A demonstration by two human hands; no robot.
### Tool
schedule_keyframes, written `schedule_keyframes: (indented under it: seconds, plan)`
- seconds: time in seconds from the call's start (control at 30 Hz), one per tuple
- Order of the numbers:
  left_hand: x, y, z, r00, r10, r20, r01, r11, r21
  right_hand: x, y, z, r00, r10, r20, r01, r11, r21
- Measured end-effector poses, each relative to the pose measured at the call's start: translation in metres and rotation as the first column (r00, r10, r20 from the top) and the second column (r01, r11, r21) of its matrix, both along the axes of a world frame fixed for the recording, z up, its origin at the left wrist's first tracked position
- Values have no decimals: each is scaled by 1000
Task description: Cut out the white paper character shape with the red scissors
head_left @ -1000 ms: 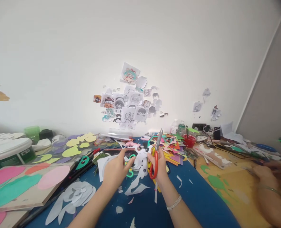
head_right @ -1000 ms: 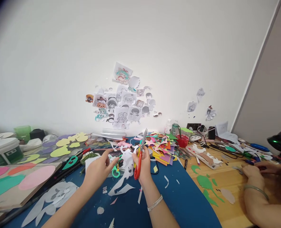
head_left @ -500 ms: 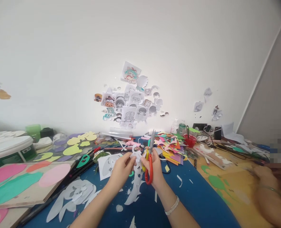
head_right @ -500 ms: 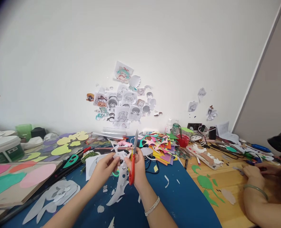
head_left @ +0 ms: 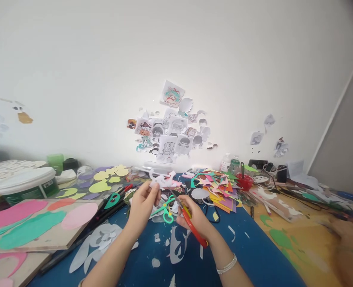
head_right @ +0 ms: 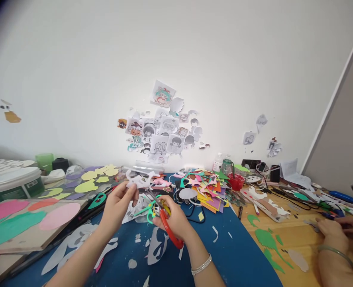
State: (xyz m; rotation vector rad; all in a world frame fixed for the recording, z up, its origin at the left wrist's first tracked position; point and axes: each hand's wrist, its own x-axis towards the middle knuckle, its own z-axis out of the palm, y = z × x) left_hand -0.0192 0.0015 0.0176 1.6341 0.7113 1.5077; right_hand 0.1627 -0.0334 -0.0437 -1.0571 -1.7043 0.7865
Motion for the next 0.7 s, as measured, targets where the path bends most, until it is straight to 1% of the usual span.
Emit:
schedule_keyframes:
  seconds: [0.07, 0.13, 0.27, 0.33, 0.43, 0.57, 0.7]
  plan:
    - [3, -2, 0, 997, -38, -72, 37, 999, -18, 0, -1, 0, 999, 20, 25, -20, 1000, -11]
    - [5, -2, -1, 990, -62, -125, 57, 998, -40, -1, -1, 1, 999, 44, 9, -44, 999, -23]
    - [7, 0, -5, 979, -47, -200, 37, 998, -56, -7, -3, 5, 987, 115, -117, -122, 991, -59]
    - [8, 0, -6, 973, -38, -227, 24, 998, -61, -10, -5, 9, 980, 120, -162, -136, 987, -92]
    - [8, -1, -5, 970, -38, -241, 19, 997, -79, -13, -8, 15, 974, 114, -196, -136, 985, -105]
    - [8, -2, -4, 975, -50, -217, 31, 995, -91, -13, -12, 20, 965, 167, -201, -186, 979, -84]
    - [8, -2, -3, 978, -8, -210, -5, 998, -59, -14, -15, 22, 958, 169, -232, -195, 976, -93]
